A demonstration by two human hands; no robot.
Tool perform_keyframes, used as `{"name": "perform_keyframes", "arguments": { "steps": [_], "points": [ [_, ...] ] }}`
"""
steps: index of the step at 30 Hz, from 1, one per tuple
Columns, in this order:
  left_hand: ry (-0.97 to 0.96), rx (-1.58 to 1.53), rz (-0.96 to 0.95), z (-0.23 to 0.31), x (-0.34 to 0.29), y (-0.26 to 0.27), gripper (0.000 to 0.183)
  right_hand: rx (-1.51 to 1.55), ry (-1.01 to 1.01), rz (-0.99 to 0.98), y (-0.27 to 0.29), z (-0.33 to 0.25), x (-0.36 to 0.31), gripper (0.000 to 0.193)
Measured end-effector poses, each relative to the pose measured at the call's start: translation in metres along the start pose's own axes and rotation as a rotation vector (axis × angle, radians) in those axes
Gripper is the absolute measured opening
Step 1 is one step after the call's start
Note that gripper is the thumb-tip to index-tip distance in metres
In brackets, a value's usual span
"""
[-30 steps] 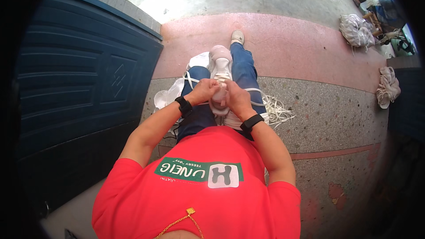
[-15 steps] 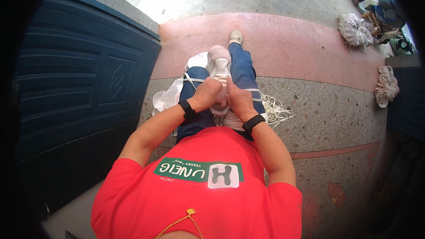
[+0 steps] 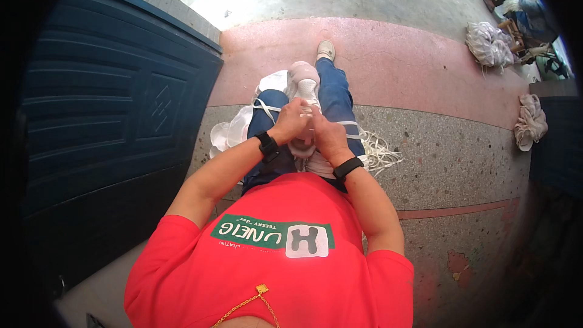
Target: Lacing and preparing shoes in a manufacturing environment.
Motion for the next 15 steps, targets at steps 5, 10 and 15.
{"name": "perform_keyframes", "arguments": {
  "steps": [5,10,15],
  "points": [
    [0.360,-0.657,-0.103,-0.022,-0.004,-0.003,0.039,0.175,-0.059,0.049,-0.003,0.006,0.006,0.050],
    [0.368,-0.619,-0.251,-0.011,-0.001,0.015,0.044,0.422,-0.088,0.079,-0.005,0.004,0.019,0.035],
    [-0.350,0.132,-0.183,0.048,0.011,0.036,0.033,1.127,-0.502,-0.160,0.035,0.031,0.028,0.029]
  ]
}}
Point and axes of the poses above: each hand's wrist, its own x-axis towards the middle knuckle, its own y-axis out of the back of the hand, z = x × y, the point moved 7 cm from there along x, towards the middle knuckle, and after that the axes turned 6 degrees about -x, right-handed, at the moved point
